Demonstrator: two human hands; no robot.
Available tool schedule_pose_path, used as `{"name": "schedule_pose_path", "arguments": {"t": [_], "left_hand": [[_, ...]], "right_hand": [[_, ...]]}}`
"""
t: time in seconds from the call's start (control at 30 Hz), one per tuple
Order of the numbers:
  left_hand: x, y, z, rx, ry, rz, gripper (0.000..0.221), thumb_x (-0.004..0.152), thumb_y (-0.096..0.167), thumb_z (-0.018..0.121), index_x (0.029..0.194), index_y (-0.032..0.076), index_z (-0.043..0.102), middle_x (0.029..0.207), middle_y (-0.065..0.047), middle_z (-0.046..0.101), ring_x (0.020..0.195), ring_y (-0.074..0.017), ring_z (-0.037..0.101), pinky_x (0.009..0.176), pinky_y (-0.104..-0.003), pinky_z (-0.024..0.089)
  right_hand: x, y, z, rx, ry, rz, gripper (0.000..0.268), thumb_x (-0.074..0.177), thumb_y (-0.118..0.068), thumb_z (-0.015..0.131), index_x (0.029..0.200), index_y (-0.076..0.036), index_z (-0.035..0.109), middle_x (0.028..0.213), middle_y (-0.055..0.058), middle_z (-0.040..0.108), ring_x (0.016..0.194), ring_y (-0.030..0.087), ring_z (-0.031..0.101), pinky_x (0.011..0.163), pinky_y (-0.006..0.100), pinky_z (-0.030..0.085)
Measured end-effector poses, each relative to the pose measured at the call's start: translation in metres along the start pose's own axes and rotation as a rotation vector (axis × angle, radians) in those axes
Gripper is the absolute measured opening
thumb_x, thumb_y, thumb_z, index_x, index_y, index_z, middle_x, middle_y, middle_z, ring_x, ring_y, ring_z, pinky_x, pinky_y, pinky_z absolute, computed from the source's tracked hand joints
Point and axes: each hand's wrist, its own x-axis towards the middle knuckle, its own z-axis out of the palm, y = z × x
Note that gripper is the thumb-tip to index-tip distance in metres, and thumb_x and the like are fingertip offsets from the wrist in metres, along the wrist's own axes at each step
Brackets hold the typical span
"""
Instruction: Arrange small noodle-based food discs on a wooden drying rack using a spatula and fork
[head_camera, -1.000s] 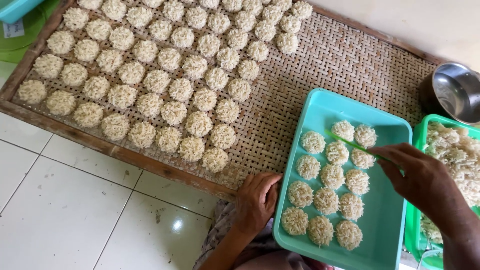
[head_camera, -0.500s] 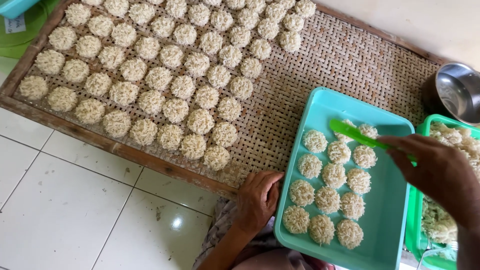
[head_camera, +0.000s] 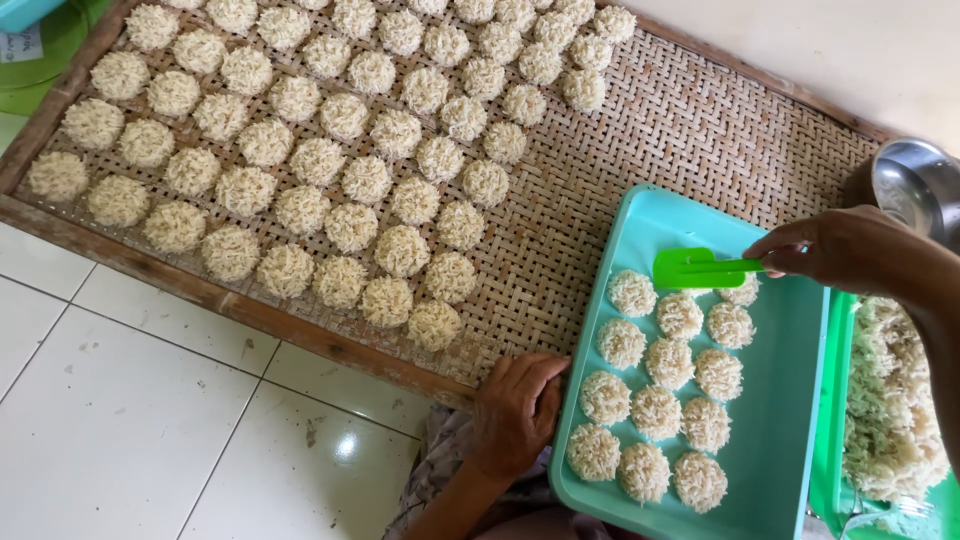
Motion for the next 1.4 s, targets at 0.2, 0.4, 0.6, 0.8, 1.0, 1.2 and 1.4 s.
{"name": "schedule_pose_path", "arguments": {"t": [0.2, 0.4, 0.6, 0.8, 1.0, 1.2, 1.4], "left_hand": [[0.005, 0.003, -0.003, -0.004, -0.013, -0.012, 0.027, 0.087, 0.005, 0.064, 0.113, 0.002, 0.069, 0.108, -0.01, 0.072, 0.087, -0.0259, 0.063, 0.076, -0.037, 0.052], [0.006, 0.004, 0.0, -0.019, 0.003, -0.023, 0.024, 0.089, 0.005, 0.064, 0.112, 0.002, 0.069, 0.108, -0.01, 0.073, 0.084, -0.0254, 0.062, 0.074, -0.036, 0.05], [0.006, 0.004, -0.002, -0.041, -0.011, -0.032, 0.026, 0.089, 0.005, 0.062, 0.115, 0.002, 0.068, 0.11, -0.011, 0.073, 0.088, -0.0268, 0.063, 0.078, -0.037, 0.051], [0.006, 0.006, -0.002, -0.09, 0.006, -0.038, 0.025, 0.088, 0.005, 0.061, 0.112, 0.002, 0.068, 0.107, -0.012, 0.073, 0.085, -0.0297, 0.062, 0.077, -0.04, 0.05], [0.0, -0.002, 0.003, -0.072, 0.003, -0.04, 0.027, 0.089, 0.009, 0.063, 0.115, 0.005, 0.069, 0.109, -0.01, 0.073, 0.086, -0.0282, 0.062, 0.073, -0.041, 0.05], [-0.001, -0.01, 0.009, -0.105, 0.059, 0.042, 0.021, 0.089, 0.004, 0.065, 0.11, 0.001, 0.069, 0.101, -0.014, 0.073, 0.078, -0.0294, 0.064, 0.07, -0.04, 0.052], [-0.009, -0.022, 0.019, -0.14, -0.014, 0.037, 0.038, 0.079, -0.002, 0.068, 0.117, -0.001, 0.067, 0.104, -0.016, 0.071, 0.083, -0.0302, 0.062, 0.071, -0.042, 0.051]], "right_hand": [[0.02, -0.012, -0.01, 0.133, -0.063, -0.071, 0.032, 0.092, -0.05, 0.059, 0.116, -0.044, 0.079, 0.107, -0.018, 0.086, 0.099, 0.009, 0.082, 0.099, 0.033, 0.059], [0.054, -0.035, 0.023, 0.311, -0.104, -0.27, 0.037, 0.091, -0.05, 0.056, 0.12, -0.044, 0.077, 0.125, -0.018, 0.077, 0.103, 0.017, 0.08, 0.106, 0.045, 0.058], [0.053, -0.033, 0.031, 0.526, -0.146, -0.316, 0.041, 0.088, -0.048, 0.058, 0.122, -0.036, 0.077, 0.117, -0.01, 0.085, 0.108, 0.014, 0.08, 0.1, 0.038, 0.061], [0.04, 0.005, 0.019, 0.821, -0.007, -0.366, 0.035, 0.084, -0.026, 0.068, 0.113, -0.018, 0.085, 0.108, 0.001, 0.091, 0.094, 0.019, 0.085, 0.087, 0.038, 0.067], [0.052, -0.026, -0.044, 0.976, 0.221, -0.299, 0.044, 0.092, -0.027, 0.057, 0.132, -0.01, 0.068, 0.126, 0.014, 0.073, 0.113, 0.031, 0.071, 0.102, 0.047, 0.055], [0.097, -0.073, -0.076, 0.891, 0.293, -0.299, 0.038, 0.095, -0.026, 0.062, 0.13, -0.013, 0.069, 0.117, 0.016, 0.074, 0.092, 0.031, 0.072, 0.082, 0.045, 0.059], [0.14, -0.09, -0.081, 0.586, 0.341, -0.265, 0.035, 0.099, -0.039, 0.058, 0.13, -0.026, 0.07, 0.108, 0.008, 0.078, 0.074, 0.026, 0.071, 0.078, 0.048, 0.057]]}}
